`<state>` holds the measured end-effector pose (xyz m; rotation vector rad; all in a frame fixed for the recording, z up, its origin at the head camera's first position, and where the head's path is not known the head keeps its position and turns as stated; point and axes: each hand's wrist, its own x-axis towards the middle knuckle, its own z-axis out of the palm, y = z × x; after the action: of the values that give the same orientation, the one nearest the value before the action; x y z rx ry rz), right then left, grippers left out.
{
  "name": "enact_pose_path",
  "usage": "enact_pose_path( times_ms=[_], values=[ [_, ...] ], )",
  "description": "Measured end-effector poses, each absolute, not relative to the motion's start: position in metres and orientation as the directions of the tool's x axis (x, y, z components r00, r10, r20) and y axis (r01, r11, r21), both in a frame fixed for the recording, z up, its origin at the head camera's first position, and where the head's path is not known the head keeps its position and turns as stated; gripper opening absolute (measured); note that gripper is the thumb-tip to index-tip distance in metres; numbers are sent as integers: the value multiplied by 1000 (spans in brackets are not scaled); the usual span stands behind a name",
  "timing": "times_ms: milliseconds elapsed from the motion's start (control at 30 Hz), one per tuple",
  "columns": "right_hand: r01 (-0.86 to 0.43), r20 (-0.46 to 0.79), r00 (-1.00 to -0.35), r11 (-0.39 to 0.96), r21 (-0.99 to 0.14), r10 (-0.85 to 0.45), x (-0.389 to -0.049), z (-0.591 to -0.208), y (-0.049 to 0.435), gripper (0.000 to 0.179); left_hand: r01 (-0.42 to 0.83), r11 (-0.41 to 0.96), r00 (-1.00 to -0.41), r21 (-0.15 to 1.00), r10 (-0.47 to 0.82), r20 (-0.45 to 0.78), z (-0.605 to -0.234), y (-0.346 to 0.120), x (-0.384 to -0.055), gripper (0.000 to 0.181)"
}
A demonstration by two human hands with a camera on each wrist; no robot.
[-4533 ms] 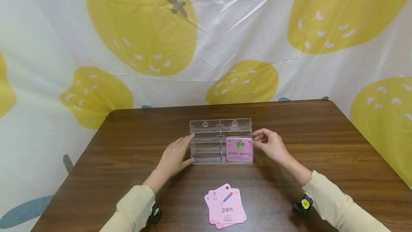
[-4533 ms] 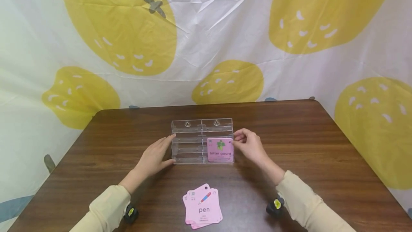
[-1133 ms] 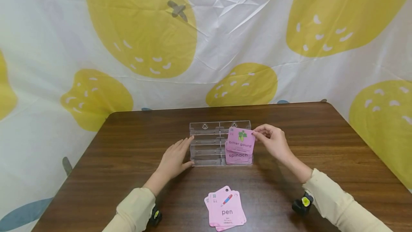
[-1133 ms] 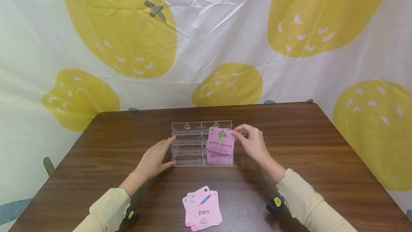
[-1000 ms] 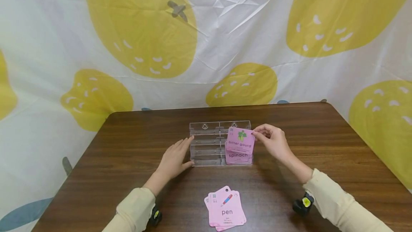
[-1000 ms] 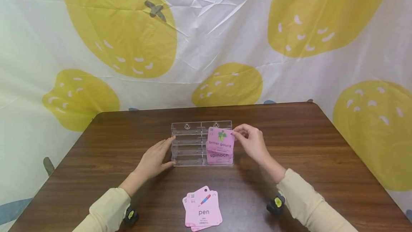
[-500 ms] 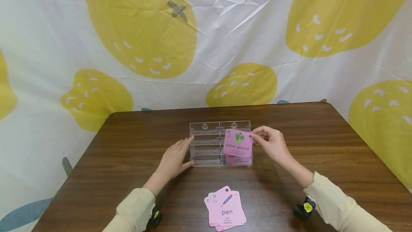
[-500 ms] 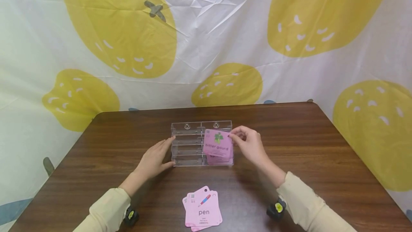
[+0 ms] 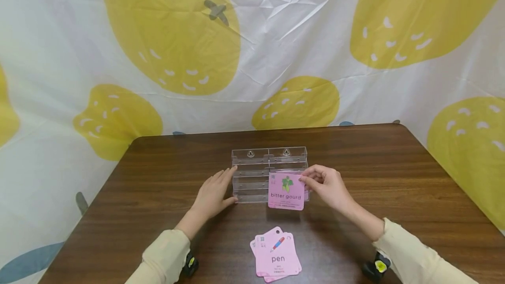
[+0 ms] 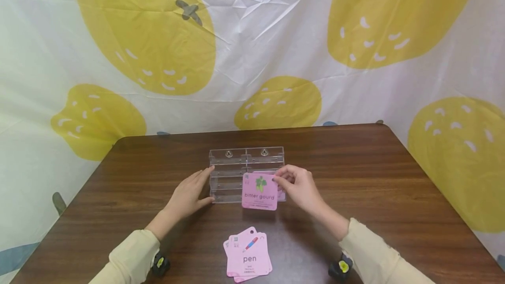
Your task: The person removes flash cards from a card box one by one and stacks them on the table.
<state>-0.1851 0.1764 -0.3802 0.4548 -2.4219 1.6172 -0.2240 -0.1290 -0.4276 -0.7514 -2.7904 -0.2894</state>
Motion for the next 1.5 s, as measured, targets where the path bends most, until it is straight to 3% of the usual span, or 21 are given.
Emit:
enact_pose_path(
  times_ms=[767,1500],
  values=[
    [-330,265,-937,321,-888,-228,-163,-395,167,4,524,844,-831,114,477,287,-428,-129,-223,86],
    [-180,65,-942,331,-926,-329,-152,-410,167,11,519,847,-836,114,475,273,-426,-128,-224,87]
  ],
)
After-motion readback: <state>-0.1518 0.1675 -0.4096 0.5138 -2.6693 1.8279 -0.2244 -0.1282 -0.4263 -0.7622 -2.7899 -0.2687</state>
